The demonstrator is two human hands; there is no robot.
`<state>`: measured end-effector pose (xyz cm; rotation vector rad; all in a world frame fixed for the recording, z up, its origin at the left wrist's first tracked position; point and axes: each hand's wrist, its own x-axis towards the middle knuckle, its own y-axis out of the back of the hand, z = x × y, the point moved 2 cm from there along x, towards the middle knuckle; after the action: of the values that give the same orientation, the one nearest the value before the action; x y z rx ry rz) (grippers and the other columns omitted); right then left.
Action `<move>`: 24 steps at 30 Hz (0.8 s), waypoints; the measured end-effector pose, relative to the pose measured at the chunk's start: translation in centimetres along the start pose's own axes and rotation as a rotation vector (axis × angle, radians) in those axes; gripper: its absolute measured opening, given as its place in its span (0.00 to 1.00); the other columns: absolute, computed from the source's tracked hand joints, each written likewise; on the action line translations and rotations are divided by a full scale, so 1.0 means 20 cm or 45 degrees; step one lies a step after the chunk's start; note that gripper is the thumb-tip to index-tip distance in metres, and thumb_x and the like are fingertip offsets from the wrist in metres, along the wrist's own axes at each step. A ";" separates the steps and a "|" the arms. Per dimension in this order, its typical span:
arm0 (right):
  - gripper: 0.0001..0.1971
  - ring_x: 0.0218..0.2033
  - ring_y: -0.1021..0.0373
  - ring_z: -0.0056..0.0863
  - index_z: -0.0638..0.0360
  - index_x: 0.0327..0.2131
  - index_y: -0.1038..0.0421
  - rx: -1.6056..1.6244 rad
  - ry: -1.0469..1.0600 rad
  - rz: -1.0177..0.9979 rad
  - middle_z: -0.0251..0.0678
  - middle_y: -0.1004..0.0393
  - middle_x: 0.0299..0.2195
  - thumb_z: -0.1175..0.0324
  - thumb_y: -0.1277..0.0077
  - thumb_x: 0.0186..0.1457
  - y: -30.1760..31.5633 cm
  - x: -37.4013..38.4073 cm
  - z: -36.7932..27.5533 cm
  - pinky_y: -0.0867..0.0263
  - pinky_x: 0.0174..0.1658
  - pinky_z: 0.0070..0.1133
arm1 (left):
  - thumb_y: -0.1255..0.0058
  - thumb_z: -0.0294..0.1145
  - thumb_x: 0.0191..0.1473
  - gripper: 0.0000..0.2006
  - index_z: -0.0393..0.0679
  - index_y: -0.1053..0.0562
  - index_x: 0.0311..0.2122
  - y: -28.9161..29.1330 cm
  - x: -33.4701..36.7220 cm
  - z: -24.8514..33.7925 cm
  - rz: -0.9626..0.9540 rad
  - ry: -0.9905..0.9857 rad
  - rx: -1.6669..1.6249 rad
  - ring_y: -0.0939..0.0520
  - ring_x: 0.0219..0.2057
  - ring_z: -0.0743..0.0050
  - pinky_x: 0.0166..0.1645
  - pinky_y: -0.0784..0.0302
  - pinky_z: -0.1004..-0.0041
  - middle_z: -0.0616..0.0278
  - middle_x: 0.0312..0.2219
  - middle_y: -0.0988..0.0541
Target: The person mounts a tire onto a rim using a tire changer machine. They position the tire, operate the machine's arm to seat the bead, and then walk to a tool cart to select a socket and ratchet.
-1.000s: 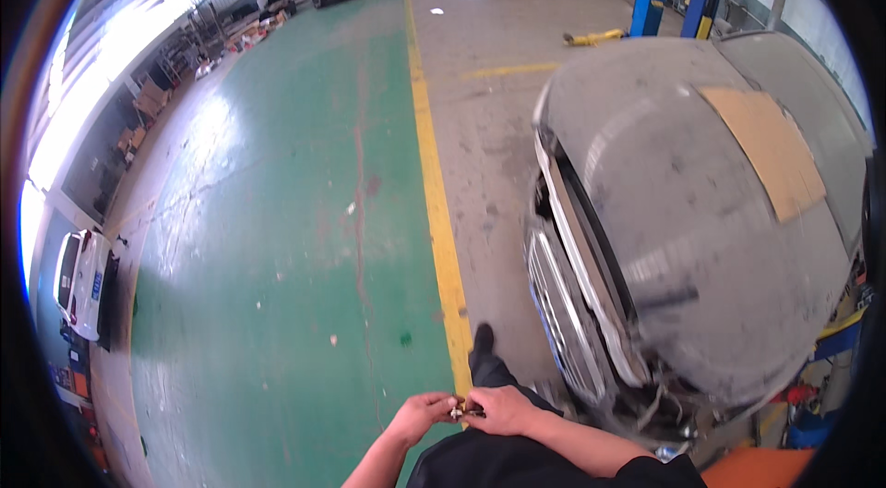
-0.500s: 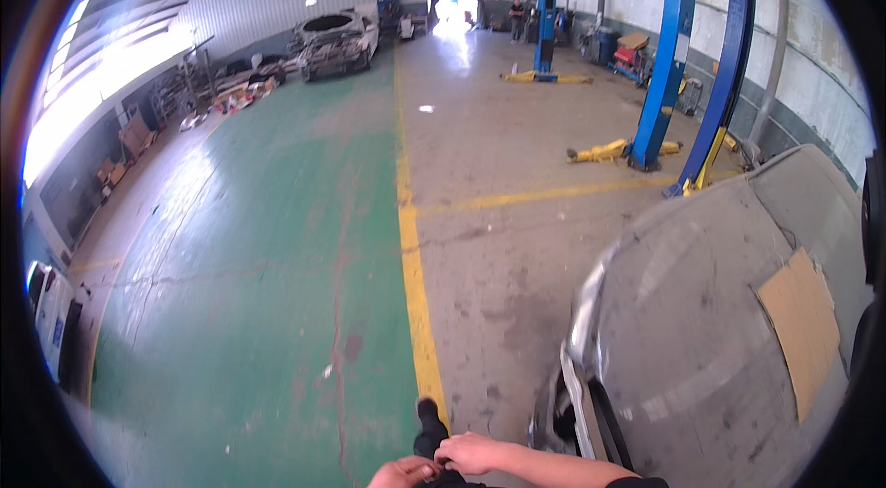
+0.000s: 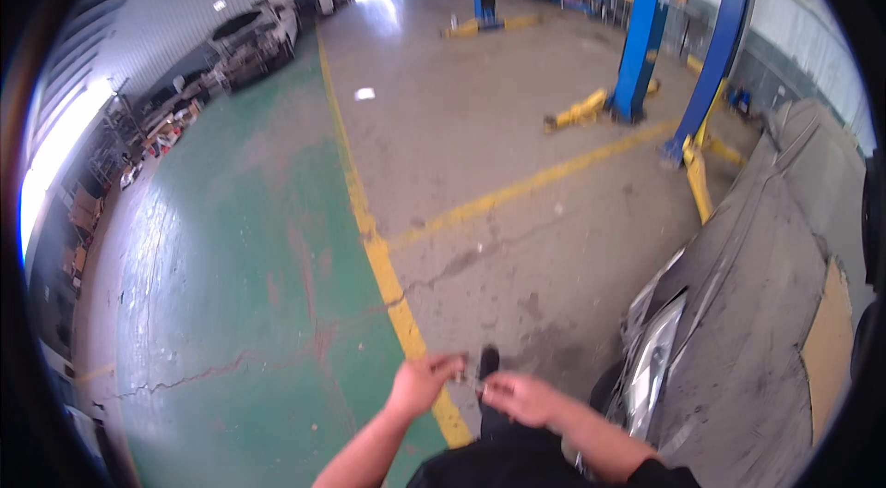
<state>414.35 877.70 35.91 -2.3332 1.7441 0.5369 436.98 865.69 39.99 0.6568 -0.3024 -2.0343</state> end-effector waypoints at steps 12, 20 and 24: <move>0.20 0.29 0.30 0.14 0.56 0.55 0.14 -0.017 -0.079 -0.481 0.24 0.22 0.31 0.51 0.42 0.75 1.43 2.19 -1.38 0.33 0.34 0.20 | 0.42 0.30 0.76 0.19 0.29 0.21 0.63 1.08 2.07 0.45 0.001 0.113 -1.326 0.12 0.57 0.59 0.64 0.14 0.57 0.47 0.56 0.13; 0.18 0.33 0.31 0.15 0.57 0.55 0.15 -0.276 -0.055 -0.351 0.26 0.19 0.33 0.55 0.39 0.73 2.22 3.82 -1.84 0.34 0.38 0.22 | 0.41 0.29 0.75 0.16 0.30 0.19 0.61 1.67 3.83 0.48 -0.011 0.149 -1.355 0.11 0.55 0.60 0.64 0.12 0.58 0.47 0.54 0.12; 0.20 0.35 0.22 0.25 0.60 0.55 0.16 -0.352 -0.071 -0.178 0.37 0.13 0.35 0.55 0.39 0.71 2.67 4.39 -2.09 0.27 0.41 0.28 | 0.40 0.30 0.75 0.16 0.30 0.18 0.60 1.98 4.70 0.69 -0.197 0.137 -0.984 0.11 0.54 0.66 0.62 0.14 0.65 0.53 0.53 0.12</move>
<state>392.70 769.18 43.91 -2.5704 1.5526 0.8579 419.05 764.32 38.60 0.2988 0.5947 -2.0345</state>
